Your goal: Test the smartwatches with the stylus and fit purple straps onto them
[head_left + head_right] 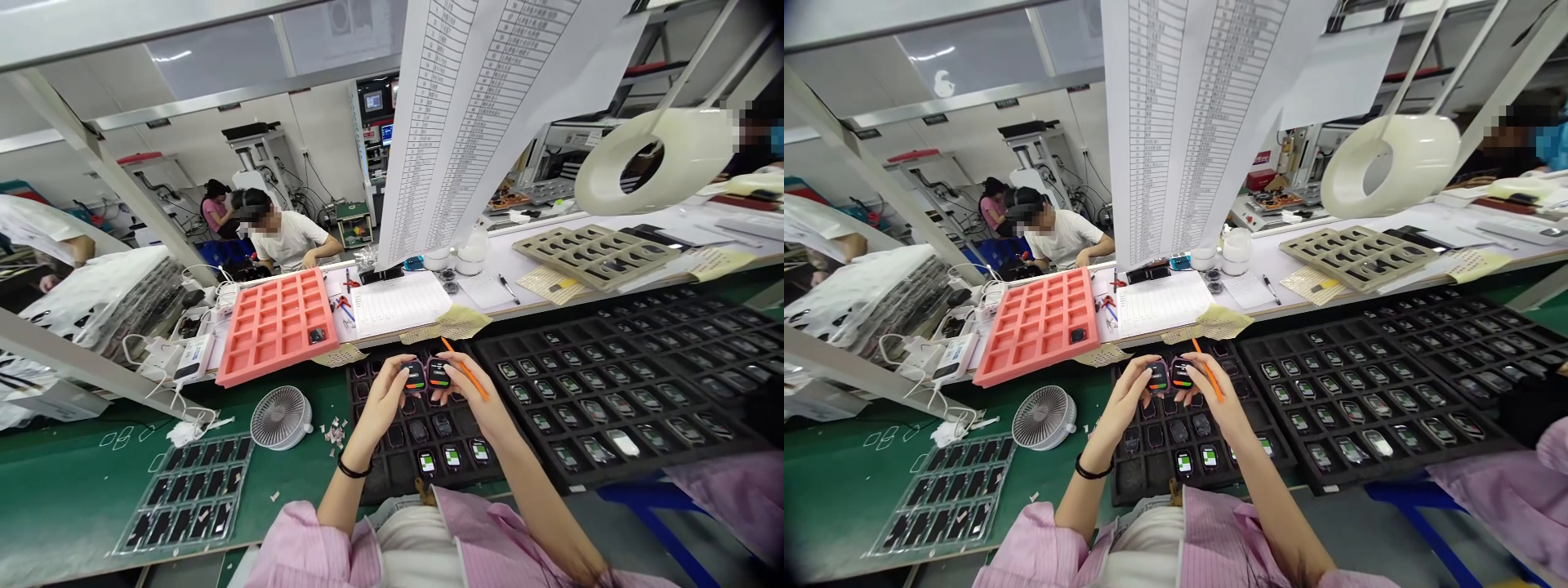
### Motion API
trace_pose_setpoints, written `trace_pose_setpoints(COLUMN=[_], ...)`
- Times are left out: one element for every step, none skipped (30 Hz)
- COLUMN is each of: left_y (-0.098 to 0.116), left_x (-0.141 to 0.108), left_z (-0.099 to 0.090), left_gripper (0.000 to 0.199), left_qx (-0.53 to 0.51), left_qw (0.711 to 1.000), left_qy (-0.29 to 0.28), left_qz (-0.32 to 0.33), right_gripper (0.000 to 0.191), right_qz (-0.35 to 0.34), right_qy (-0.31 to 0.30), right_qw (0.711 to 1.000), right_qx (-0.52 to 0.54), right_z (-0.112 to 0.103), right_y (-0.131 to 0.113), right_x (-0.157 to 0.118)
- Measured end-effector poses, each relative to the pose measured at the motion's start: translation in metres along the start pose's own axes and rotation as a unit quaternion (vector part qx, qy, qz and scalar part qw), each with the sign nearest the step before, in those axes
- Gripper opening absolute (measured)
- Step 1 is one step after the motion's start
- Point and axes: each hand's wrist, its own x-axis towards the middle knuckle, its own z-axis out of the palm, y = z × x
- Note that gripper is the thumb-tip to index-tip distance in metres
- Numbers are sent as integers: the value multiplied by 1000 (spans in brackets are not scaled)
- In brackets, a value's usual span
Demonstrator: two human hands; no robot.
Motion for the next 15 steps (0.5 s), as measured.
trace_pose_setpoints(left_y=[1, 1, 2, 4, 5, 7, 9, 11, 13, 14, 15, 16, 16, 16, 15], left_x=[0, -1, -1, -2, -3, -4, -6, -7, -8, -9, -9, -9, -9, -9, -8], left_z=[0, 0, -1, -2, -3, -4, -6, -7, -8, -9, -9, -9, -9, -8, -7], left_gripper=[42, 42, 43, 45, 49, 54, 59, 62, 64, 64, 65, 66, 66, 65, 64], left_qx=[-2, -6, -10, -17, -27, -43, -61, -81, -99, -115, -125, -130, -127, -118, -102], left_qw=[1000, 1000, 1000, 1000, 999, 998, 996, 994, 992, 990, 989, 988, 989, 991, 993], left_qy=[-2, -5, -11, -20, -34, -49, -64, -76, -82, -84, -82, -78, -74, -68, -59], left_qz=[-3, -3, -2, 0, 2, 3, 2, -1, -5, -7, -7, -6, -5, -2, 2], right_gripper=[30, 30, 30, 30, 30, 29, 29, 29, 29, 29, 29, 29, 29, 29, 29], right_qz=[1, 3, 5, 7, 9, 10, 12, 14, 17, 20, 22, 23, 23, 21, 20], right_qy=[2, 3, 5, 8, 10, 10, 8, 4, -1, -6, -8, -8, -8, -7, -8], right_qw=[1000, 1000, 1000, 1000, 1000, 1000, 1000, 1000, 999, 999, 999, 999, 999, 999, 999], right_qx=[2, 4, 7, 10, 12, 16, 19, 23, 27, 31, 33, 35, 34, 33, 30], right_z=[-1, -1, -2, -2, -3, -3, -4, -4, -4, -4, -4, -4, -3, -3, -3], right_y=[-1, -1, -2, -3, -3, -4, -5, -6, -6, -6, -7, -7, -6, -6, -6], right_x=[0, -1, -1, -1, -1, -1, -1, -2, -2, -2, -3, -3, -3, -3, -3])
